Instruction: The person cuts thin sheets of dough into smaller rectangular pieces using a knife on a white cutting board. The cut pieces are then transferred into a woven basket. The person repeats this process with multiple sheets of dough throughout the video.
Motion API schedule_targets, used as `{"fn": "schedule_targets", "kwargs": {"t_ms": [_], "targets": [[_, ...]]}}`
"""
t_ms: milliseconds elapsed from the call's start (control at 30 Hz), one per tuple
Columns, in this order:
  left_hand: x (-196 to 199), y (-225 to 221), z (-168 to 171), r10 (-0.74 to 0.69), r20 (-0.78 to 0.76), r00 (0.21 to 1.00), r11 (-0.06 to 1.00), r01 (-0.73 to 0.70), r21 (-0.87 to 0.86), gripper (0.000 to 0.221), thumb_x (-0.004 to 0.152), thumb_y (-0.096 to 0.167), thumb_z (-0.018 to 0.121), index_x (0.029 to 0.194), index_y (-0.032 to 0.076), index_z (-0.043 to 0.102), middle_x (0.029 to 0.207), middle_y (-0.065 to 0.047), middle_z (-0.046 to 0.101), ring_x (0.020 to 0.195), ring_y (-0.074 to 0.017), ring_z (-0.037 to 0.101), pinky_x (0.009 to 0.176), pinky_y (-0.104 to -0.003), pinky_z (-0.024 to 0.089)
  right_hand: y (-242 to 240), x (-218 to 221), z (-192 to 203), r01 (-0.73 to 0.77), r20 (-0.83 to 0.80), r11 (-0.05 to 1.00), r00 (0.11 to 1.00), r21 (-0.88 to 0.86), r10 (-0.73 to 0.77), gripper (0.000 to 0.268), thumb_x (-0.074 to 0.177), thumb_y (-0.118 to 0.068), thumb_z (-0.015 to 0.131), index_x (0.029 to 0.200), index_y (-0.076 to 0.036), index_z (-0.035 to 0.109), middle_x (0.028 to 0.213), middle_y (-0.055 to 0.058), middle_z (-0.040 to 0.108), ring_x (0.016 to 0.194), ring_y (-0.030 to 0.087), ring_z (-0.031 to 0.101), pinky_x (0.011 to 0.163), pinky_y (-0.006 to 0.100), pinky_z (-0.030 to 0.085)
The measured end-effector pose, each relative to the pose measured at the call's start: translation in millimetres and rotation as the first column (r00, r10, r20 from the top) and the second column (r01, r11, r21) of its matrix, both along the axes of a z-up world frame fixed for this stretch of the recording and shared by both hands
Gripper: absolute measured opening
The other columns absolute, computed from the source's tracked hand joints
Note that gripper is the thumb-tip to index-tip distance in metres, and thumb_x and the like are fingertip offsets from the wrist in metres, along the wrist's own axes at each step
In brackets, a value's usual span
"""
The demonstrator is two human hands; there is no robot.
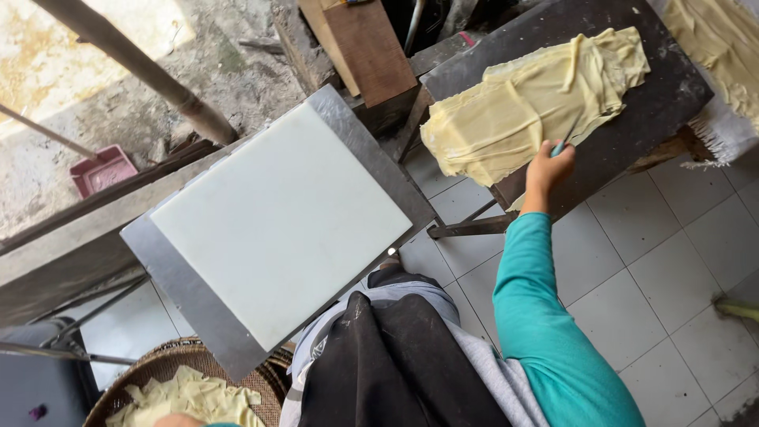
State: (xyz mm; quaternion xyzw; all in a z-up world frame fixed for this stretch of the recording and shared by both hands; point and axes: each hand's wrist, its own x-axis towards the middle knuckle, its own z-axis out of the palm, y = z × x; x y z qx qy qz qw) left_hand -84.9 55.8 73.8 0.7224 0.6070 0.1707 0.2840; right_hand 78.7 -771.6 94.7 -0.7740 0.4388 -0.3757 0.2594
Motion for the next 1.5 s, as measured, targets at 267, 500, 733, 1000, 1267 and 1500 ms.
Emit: {"fn": "schedule_targets", "kwargs": {"t_ms": [267, 500, 733, 1000, 1267, 1500], "targets": [[89.1, -96.6, 13.5, -0.544, 0.202, 0.814, 0.81, 0.447, 0.378, 0.057, 0.104, -0.009, 0.064, 0.151, -0.007, 0.032, 0.148, -0.023, 0.046, 0.135, -0.0338, 0.052, 0.117, -0.042, 0.049, -134.3, -29.3, 3.2, 0.206, -0.414, 0.958, 0.904, 0.2, -0.108, 0.074, 0.092, -0.001, 0.06, 0.155, -0.003, 0.022, 0.147, 0.028, 0.034, 0.132, 0.044, 0.044, 0.109, 0.045, 0.043], [230.0, -323.1, 43.1, -0.929, 0.293, 0.226, 0.343, 0.821, 0.456, 0.058, 0.1, -0.003, 0.067, 0.151, 0.001, 0.04, 0.148, -0.021, 0.045, 0.132, -0.0313, 0.053, 0.11, -0.041, 0.048, -184.4, -22.3, 18.2, -0.052, -0.549, 0.998, 0.833, 0.047, 0.07, 0.061, 0.095, -0.007, 0.067, 0.15, -0.02, 0.047, 0.137, 0.022, 0.04, 0.125, 0.044, 0.044, 0.101, 0.052, 0.043], [225.2, -501.3, 94.7, -0.913, 0.401, -0.077, 0.061, 0.945, 0.321, 0.052, 0.09, -0.001, 0.074, 0.137, 0.005, 0.054, 0.14, -0.016, 0.058, 0.132, -0.0329, 0.055, 0.11, -0.042, 0.045, -157.4, -23.0, 38.2, -0.421, -0.46, 0.89, 0.834, -0.175, 0.303, 0.015, 0.094, -0.007, 0.078, 0.107, -0.011, 0.069, 0.127, 0.011, 0.059, 0.116, 0.035, 0.058, 0.096, 0.047, 0.049], [199.1, -608.9, 112.3, -0.638, 0.633, -0.438, -0.484, 0.868, 0.113, 0.072, 0.085, 0.025, 0.079, 0.141, -0.006, 0.045, 0.134, -0.025, 0.057, 0.123, -0.0366, 0.056, 0.104, -0.044, 0.045, 46.5, -24.3, 106.9, -0.815, 0.574, 0.227, 0.546, 0.533, 0.611, 0.02, 0.102, -0.005, 0.062, 0.121, -0.003, 0.061, 0.1, -0.001, 0.064, 0.087, 0.005, 0.061, 0.077, 0.023, 0.054], [160.0, -448.2, 131.7, -0.656, 0.722, 0.219, -0.073, 0.934, -0.349, 0.026, 0.104, 0.023, 0.056, 0.121, 0.006, 0.066, 0.079, 0.002, 0.063, 0.072, -0.0053, 0.057, 0.067, -0.025, 0.049, 191.1, 51.0, 188.3, -0.992, 0.209, -0.107, -0.092, 0.064, 0.974, 0.02, 0.103, 0.003, 0.058, 0.116, -0.003, 0.072, 0.101, 0.008, 0.068, 0.089, 0.013, 0.067, 0.076, 0.028, 0.054], [19.8, -295.7, 150.7, -0.552, 0.678, 0.485, 0.539, 0.828, -0.154, 0.029, 0.108, 0.023, 0.055, 0.099, 0.003, 0.074, 0.075, 0.0, 0.064, 0.071, -0.0075, 0.056, 0.065, -0.024, 0.048, 391.9, 22.6, 165.8, -0.891, 0.024, -0.453, -0.454, -0.018, 0.891, 0.011, 0.094, 0.001, 0.067, 0.099, -0.002, 0.076, 0.086, 0.01, 0.069, 0.066, 0.019, 0.062, 0.058, 0.033, 0.049]]}}
